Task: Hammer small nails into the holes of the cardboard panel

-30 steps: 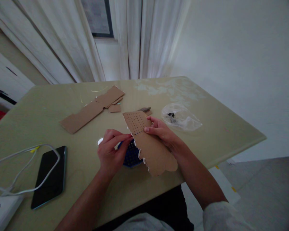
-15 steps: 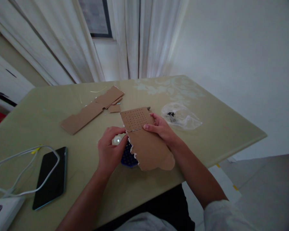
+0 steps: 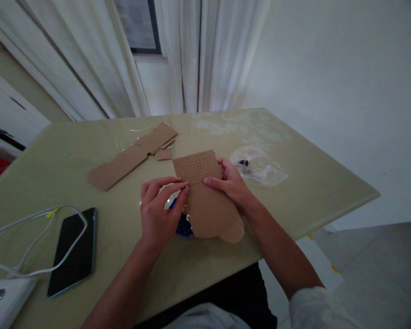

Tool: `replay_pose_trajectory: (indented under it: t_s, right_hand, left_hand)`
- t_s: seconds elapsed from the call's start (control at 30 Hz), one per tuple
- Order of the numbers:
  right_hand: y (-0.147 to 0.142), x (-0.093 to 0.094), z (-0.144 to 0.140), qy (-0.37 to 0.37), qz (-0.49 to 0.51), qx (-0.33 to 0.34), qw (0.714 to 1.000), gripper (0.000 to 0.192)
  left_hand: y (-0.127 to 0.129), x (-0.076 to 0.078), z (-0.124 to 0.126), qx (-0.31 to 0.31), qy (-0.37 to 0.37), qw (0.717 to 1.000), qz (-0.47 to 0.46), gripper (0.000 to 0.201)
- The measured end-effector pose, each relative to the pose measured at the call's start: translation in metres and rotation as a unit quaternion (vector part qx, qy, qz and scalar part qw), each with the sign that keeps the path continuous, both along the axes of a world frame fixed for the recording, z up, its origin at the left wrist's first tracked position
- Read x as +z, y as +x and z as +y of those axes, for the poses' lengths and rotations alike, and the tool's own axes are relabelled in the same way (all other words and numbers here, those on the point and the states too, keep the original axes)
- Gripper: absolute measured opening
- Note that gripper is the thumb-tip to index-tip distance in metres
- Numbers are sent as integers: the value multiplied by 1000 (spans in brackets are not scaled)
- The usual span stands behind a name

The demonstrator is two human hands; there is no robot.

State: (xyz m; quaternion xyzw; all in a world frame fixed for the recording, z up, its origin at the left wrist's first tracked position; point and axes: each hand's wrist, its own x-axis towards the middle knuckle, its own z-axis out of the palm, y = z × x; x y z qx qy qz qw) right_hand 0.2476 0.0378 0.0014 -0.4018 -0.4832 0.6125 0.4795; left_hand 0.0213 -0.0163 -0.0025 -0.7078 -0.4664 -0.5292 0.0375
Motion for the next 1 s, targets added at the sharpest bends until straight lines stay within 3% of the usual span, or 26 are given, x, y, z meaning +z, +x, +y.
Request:
replay_pose_trajectory:
  t_s: [0.17, 0.37, 0.6, 0.7, 0.77, 0.87, 0.93, 1.0]
  right_hand:
    - [1, -1, 1, -13, -23, 9, 1000, 70]
    - [1, 5, -4, -19, -25, 30, 999, 69]
    - [0, 6, -5, -13, -35, 46, 998, 67]
    - [0, 0, -1, -17, -19, 35, 999, 64]
    - [-1, -3, 1, -27, 6, 21, 999, 64]
    - [-3, -5, 3, -50, 50, 15, 997, 66]
    - [-3, -4, 4, -62, 69, 15, 996, 67]
    - [-3, -3, 4, -69, 78, 13, 994, 68]
  left_hand:
    - [-3, 0, 2, -28, 29, 999, 21, 13]
    - [-5, -4, 2, -103, 56, 993, 6, 23]
    - [2, 0, -4, -133, 103, 980, -107, 21]
    - [-2, -1, -1, -90, 103, 976, -169, 13]
    - [-12, -3, 6, -21, 40, 981, -190, 4]
    - [-33, -7, 22, 66, -164, 968, -179, 18]
    - [-47, -9, 30, 96, -305, 942, -99, 28]
    - [-58, -10, 35, 148, -396, 905, 30, 33]
